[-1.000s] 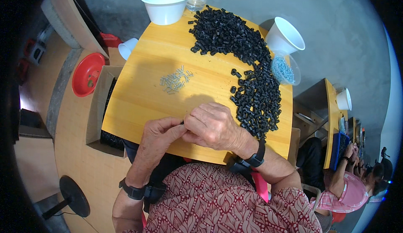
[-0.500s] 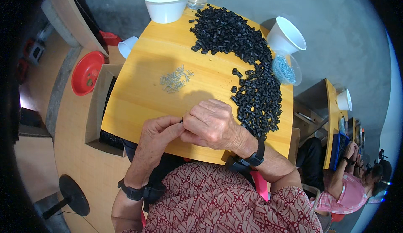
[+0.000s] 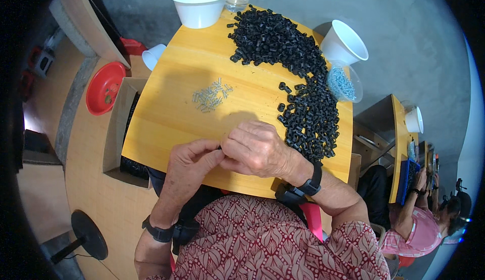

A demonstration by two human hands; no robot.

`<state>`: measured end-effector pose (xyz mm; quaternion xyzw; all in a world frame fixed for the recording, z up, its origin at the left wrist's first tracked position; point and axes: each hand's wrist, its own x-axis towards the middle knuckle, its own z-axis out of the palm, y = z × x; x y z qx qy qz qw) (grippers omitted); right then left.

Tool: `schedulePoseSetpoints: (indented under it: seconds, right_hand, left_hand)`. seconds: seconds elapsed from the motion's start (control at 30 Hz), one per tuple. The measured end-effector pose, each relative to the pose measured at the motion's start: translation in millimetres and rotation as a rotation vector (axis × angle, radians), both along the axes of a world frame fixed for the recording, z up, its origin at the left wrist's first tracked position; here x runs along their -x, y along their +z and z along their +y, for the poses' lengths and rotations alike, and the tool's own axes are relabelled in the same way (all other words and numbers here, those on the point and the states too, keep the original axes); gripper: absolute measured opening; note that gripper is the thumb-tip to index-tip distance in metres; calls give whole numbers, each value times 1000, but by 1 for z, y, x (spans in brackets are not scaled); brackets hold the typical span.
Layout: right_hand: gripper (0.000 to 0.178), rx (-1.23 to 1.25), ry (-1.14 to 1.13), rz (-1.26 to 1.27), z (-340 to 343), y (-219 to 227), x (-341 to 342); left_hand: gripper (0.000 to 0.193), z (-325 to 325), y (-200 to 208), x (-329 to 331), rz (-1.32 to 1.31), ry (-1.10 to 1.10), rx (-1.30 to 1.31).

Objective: The recorder is manually assembling small plastic components by inserting metal pins into black plastic pieces.

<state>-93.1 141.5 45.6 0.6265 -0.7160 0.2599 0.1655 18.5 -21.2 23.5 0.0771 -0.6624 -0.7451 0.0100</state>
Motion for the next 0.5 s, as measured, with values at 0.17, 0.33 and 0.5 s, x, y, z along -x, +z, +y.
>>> schedulePoseSetpoints:
  seconds: [0.17, 0.33, 0.5]
  right_hand:
    - [30, 30, -14, -12, -2, -2, -3]
    - [26, 80, -145, -7, -4, -4, -4]
    - [26, 48, -109, -44, -5, -3, -5]
  left_hand:
    - [20, -2, 6, 0, -7, -10, 53]
    - [22, -6, 2, 4, -32, 69, -172]
    - [22, -1, -1, 3, 17, 107, -306]
